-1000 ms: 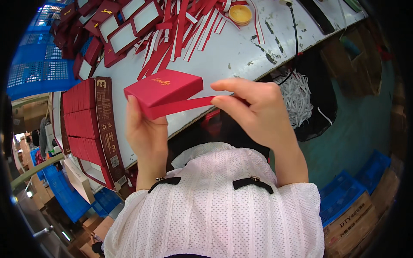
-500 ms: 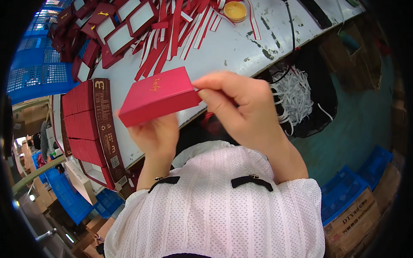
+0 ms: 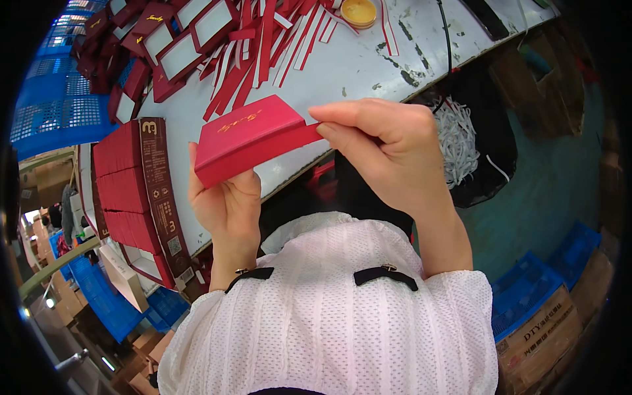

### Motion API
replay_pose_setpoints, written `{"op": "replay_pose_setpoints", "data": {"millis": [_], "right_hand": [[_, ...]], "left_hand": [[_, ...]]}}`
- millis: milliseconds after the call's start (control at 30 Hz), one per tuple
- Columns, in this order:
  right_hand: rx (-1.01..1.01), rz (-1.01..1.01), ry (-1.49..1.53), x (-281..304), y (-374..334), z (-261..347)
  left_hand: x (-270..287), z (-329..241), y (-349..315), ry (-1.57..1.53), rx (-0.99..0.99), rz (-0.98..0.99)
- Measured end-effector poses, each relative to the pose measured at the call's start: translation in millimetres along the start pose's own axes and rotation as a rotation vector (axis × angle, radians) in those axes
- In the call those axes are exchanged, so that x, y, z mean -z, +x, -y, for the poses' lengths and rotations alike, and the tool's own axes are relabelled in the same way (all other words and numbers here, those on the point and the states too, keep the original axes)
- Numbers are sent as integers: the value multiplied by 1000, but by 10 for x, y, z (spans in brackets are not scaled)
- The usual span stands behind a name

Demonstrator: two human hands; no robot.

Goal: The person wraps small red boxes with red ribbons by hand. They pick up a box, thread a ribbon through a slot on the side, and pull it tight to secure it. The person repeats this process for multiple boxes, placing the finished ones into a cardboard box. Towards the end, they handle a plastic-wrapped bundle of white items.

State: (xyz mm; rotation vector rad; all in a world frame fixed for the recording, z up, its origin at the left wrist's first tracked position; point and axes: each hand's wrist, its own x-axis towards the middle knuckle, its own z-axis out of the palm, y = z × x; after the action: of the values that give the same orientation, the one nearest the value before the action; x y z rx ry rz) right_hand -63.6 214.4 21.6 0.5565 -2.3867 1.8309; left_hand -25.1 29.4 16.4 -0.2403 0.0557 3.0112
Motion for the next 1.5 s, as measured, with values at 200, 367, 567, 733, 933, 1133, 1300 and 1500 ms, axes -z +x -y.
{"op": "replay_pose_setpoints", "data": {"millis": [200, 367, 567, 733, 933, 1133, 1300, 1500], "right_hand": [[-62, -18, 118, -90, -32, -5], [-51, -85, 115, -144, -44, 21], [-122, -71, 131, -263, -100, 5], [-68, -96, 217, -312, -154, 93], [-89, -106, 255, -280, -137, 105], [-139, -104, 125, -260, -123, 44], [-89, -19, -228, -232, -97, 37], [71, -57, -126, -67, -79, -84]], "left_hand": [[70, -20, -21, -156, 98, 20], [113, 92, 76, -122, -14, 164], [176, 169, 276, 896, -187, -91], [77, 198, 315, 821, -274, -144], [62, 199, 283, 799, -316, -96], [16, 204, 261, 832, -299, -138], [88, 194, 222, 793, -455, -230], [91, -73, 166, 261, -222, -106]]}}
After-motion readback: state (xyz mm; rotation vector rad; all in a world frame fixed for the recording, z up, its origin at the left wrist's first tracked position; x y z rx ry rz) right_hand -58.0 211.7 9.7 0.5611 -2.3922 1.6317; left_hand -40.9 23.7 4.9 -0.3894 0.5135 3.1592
